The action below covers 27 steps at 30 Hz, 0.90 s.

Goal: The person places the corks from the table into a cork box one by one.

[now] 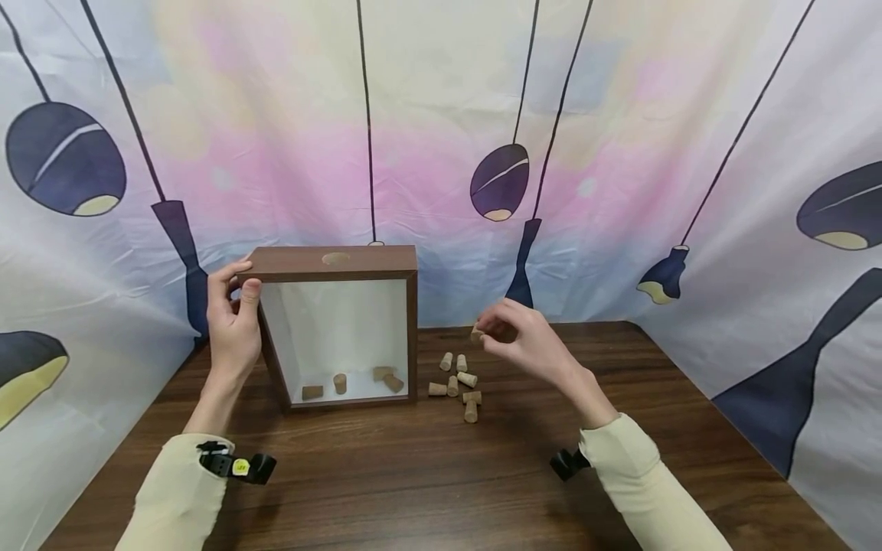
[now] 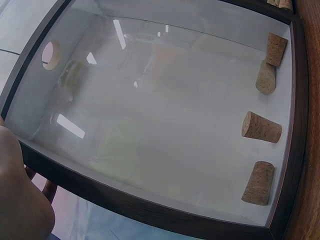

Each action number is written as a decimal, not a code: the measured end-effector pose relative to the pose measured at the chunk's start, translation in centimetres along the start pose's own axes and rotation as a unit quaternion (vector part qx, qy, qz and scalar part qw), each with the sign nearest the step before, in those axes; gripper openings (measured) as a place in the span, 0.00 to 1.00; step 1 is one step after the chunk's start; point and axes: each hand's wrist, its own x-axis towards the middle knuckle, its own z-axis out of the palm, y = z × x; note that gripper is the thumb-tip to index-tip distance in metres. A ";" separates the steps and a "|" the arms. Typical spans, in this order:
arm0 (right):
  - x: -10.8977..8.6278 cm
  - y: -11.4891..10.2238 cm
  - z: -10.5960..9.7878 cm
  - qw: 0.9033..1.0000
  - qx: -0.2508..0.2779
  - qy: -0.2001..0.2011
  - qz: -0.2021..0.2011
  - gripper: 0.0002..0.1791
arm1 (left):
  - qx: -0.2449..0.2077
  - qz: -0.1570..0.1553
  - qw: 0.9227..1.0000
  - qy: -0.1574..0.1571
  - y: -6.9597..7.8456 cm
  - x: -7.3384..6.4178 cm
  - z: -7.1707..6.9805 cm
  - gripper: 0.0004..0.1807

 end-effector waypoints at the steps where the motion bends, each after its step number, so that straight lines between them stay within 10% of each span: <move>1: 0.2 -0.2 -0.1 1.000 0.001 0.004 -0.003 0.07 | 0.004 -0.001 1.000 0.000 0.0 0.0 0.0 0.19; 27: 6.2 -4.7 -0.9 0.989 -0.020 0.073 -0.128 0.05 | 0.012 0.003 1.000 -0.004 -0.1 0.0 0.0 0.19</move>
